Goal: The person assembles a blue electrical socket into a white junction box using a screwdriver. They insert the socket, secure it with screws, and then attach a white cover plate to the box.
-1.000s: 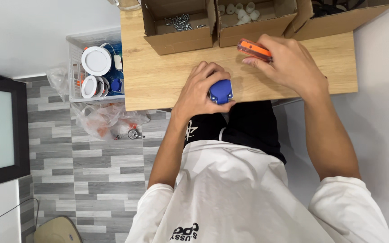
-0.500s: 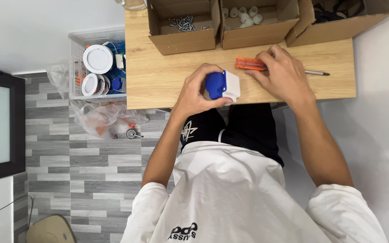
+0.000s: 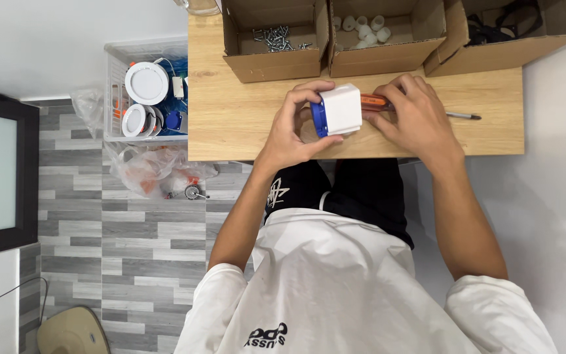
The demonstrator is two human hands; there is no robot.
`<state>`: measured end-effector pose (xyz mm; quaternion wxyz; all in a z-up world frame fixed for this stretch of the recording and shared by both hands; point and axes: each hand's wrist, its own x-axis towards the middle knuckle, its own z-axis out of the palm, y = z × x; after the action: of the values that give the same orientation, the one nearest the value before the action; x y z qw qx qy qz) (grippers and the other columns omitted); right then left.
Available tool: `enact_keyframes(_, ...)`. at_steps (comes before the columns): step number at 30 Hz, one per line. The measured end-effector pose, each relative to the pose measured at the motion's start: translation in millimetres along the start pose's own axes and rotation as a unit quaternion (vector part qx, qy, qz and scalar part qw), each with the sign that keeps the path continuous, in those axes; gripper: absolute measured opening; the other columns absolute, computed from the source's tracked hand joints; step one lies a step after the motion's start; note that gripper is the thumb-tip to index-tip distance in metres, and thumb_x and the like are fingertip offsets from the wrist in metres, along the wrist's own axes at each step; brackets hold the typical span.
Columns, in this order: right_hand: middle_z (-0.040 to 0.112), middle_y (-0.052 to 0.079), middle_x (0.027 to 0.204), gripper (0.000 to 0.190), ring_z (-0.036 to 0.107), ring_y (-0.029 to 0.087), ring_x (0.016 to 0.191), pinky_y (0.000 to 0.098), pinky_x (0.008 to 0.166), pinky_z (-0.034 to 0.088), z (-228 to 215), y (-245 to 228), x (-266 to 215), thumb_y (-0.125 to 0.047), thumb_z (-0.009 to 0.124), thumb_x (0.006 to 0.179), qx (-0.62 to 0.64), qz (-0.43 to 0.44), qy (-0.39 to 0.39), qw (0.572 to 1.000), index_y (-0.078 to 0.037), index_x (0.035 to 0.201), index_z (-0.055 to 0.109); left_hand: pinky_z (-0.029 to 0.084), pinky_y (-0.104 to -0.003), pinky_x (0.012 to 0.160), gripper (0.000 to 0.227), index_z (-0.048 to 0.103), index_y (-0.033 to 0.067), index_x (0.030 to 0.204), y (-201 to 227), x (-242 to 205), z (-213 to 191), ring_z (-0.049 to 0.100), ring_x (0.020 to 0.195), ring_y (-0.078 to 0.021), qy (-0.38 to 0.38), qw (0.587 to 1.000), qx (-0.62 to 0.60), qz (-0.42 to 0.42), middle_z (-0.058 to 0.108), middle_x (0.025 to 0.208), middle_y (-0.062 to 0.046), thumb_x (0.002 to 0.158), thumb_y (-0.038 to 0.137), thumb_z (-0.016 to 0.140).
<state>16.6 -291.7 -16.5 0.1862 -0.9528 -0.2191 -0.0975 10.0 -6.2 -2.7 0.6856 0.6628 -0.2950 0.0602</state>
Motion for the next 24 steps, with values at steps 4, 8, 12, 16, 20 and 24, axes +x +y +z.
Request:
enact_keyframes(4,0.064,0.010,0.132,0.040,0.065,0.036,0.122,0.0486,0.105,0.052,-18,-19,1,-0.022,0.085,0.100,0.141,-0.018,0.052,0.988,-0.012,0.136,0.072,0.057,-0.039,0.113,0.058,0.051,0.0089,0.123,-1,6,2,0.059,0.146,-0.0341,0.009,0.997,0.037,0.063,0.058,0.153,-0.017,0.090,0.011,0.098)
enact_keyframes(8,0.067,0.018,0.135,0.029,0.073,0.033,0.114,0.0389,0.090,0.060,-12,-38,-2,-0.015,0.065,0.116,0.320,0.023,0.092,0.943,-0.001,0.141,0.068,0.054,-0.044,0.119,0.051,0.053,0.0083,0.118,-4,3,2,0.059,0.146,-0.0372,0.012,0.992,0.084,0.096,0.058,0.152,-0.018,0.090,0.006,0.096)
enact_keyframes(12,0.064,0.024,0.128,0.058,0.068,0.022,0.081,0.0329,0.061,0.056,11,-45,2,-0.036,0.053,0.112,0.477,0.045,0.030,0.877,0.001,0.157,0.051,0.053,-0.048,0.121,0.054,0.054,0.0109,0.120,-9,0,3,0.059,0.146,-0.0378,-0.013,0.991,0.105,0.085,0.058,0.154,-0.018,0.085,-0.005,0.092)
enact_keyframes(16,0.062,0.019,0.138,0.057,0.071,0.025,0.109,0.0364,0.084,0.062,42,-27,-1,-0.018,0.069,0.102,0.562,0.039,0.026,0.826,0.004,0.152,0.051,0.057,-0.047,0.118,0.058,0.055,0.0107,0.130,-10,-1,4,0.064,0.141,-0.0346,-0.014,0.990,0.122,0.065,0.062,0.152,-0.015,0.087,-0.004,0.090)
enact_keyframes(20,0.056,0.020,0.145,0.061,0.069,0.032,0.124,0.0393,0.096,0.062,45,-26,0,-0.015,0.077,0.096,0.590,0.031,0.047,0.805,0.008,0.147,0.051,0.052,-0.048,0.124,0.095,0.049,0.0120,0.151,-9,2,-2,0.064,0.141,-0.0313,-0.035,0.994,0.097,0.024,0.058,0.155,-0.014,0.080,0.038,0.106)
enact_keyframes(24,0.051,0.024,0.147,0.062,0.064,0.036,0.134,0.0415,0.102,0.059,42,-29,-4,-0.007,0.082,0.093,0.581,-0.006,0.060,0.812,0.011,0.144,0.051,0.053,-0.053,0.120,0.102,0.052,0.0087,0.155,-9,1,-5,0.069,0.135,-0.0374,-0.072,0.991,0.104,-0.043,0.066,0.148,-0.018,0.078,0.054,0.103)
